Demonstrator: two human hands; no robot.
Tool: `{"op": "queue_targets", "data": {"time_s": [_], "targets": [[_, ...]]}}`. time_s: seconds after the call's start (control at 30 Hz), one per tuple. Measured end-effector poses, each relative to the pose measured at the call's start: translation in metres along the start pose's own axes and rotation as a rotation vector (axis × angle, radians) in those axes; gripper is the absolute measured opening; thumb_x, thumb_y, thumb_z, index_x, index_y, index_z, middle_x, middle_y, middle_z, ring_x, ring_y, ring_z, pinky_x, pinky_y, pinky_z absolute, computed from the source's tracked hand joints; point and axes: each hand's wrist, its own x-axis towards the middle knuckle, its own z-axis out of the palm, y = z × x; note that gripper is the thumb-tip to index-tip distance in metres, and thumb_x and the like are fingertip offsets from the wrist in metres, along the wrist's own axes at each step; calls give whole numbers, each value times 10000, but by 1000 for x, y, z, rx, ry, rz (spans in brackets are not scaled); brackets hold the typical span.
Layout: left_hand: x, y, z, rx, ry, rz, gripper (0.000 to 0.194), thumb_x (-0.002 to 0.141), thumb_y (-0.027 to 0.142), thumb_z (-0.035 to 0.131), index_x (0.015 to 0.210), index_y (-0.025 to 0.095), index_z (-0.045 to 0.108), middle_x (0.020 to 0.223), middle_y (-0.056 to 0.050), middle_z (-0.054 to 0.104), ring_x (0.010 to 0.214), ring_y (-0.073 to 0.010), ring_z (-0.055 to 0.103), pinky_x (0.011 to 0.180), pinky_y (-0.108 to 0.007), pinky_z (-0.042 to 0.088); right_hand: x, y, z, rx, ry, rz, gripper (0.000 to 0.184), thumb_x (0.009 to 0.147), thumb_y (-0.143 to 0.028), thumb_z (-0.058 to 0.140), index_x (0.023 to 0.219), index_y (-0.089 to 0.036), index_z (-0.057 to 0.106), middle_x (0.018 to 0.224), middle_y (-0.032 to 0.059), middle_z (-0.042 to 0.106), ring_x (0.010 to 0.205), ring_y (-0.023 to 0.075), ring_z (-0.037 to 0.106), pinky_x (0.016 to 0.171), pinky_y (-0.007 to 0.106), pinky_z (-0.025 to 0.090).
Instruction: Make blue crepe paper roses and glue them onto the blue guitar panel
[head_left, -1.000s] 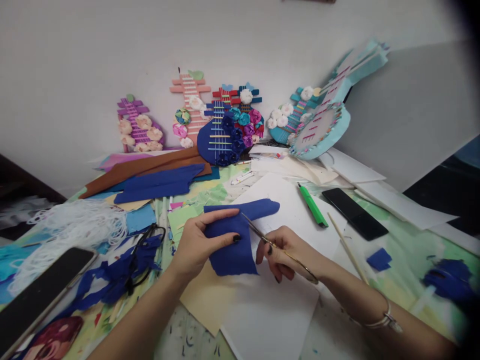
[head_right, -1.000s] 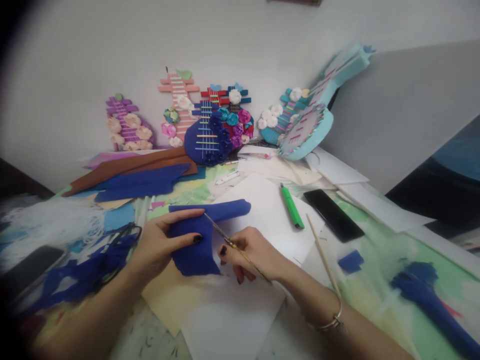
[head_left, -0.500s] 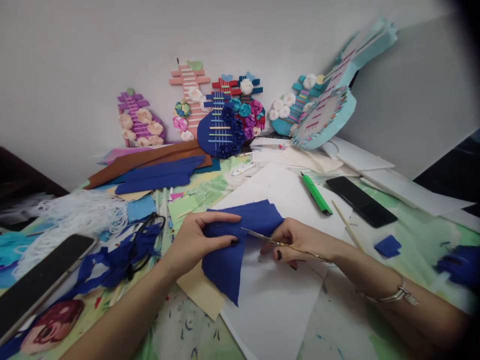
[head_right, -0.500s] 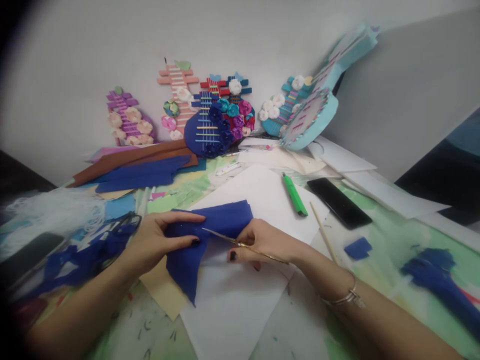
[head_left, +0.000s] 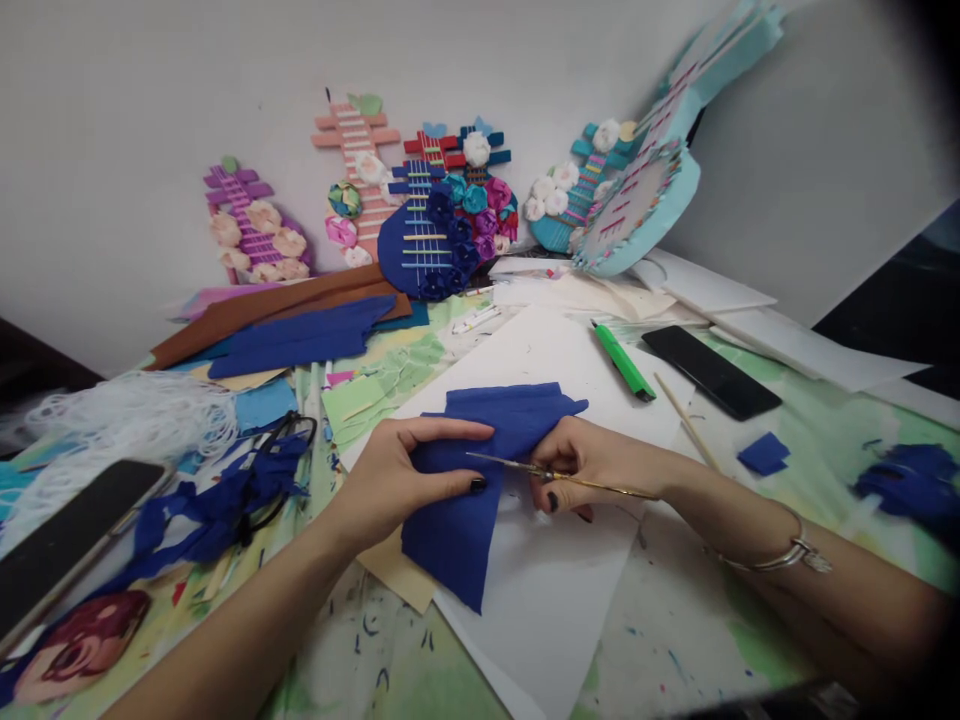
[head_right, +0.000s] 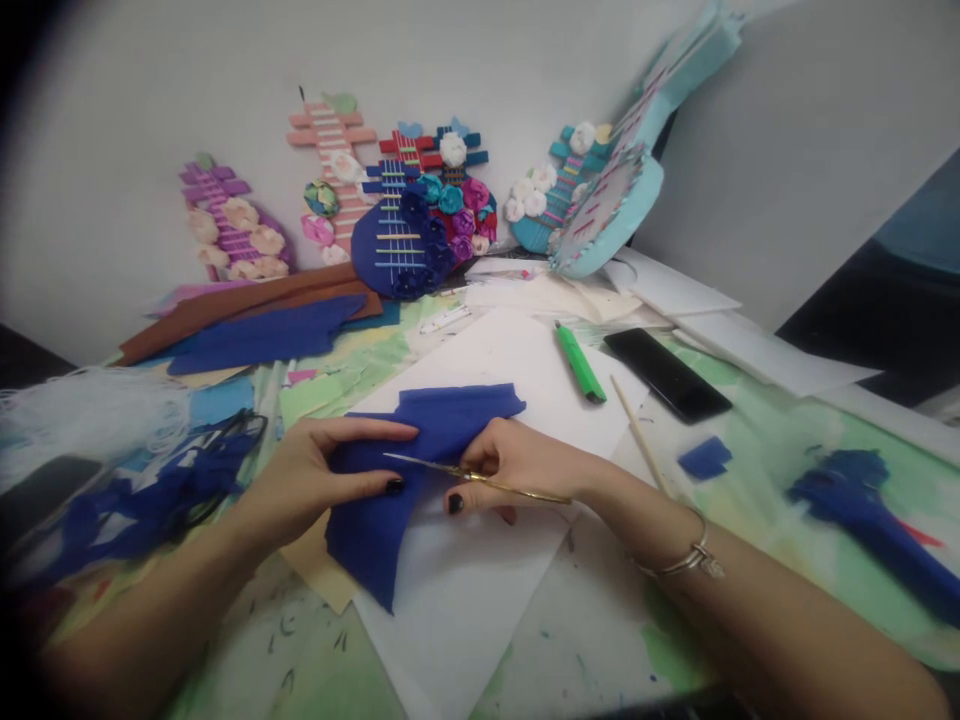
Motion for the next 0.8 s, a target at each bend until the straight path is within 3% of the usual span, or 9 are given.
{"op": "queue_targets", "data": {"time_s": [0.2, 0.5, 0.8], "targets": [[0, 0, 0, 24, 13, 21, 297, 615, 224, 786, 907, 274, 761, 943, -32, 749, 907, -238, 690, 817, -344, 561, 0, 4, -1, 19, 1, -9, 408, 741, -517, 682, 772, -110, 678, 576, -9, 565, 486, 71, 487, 433, 187, 365], [0, -1, 1, 5, 5, 15, 300, 623, 217, 788, 911, 295, 758, 949, -12, 749, 896, -214, 691, 788, -298, 562, 0, 5, -1, -3, 25, 26, 423, 743, -527, 679, 790, -107, 690, 555, -6, 566, 475, 75, 484, 430, 193, 336], [1, -2, 2, 22, 13, 29, 302, 620, 220, 790, 915, 279, 760, 943, -20, 750, 903, -230, 689, 820, -328, 551, 1, 4, 0, -41, 55, 82, 415, 725, -518, 694, 751, -104, 701, 492, -7, 558, 429, 76, 467, 395, 193, 304]]}}
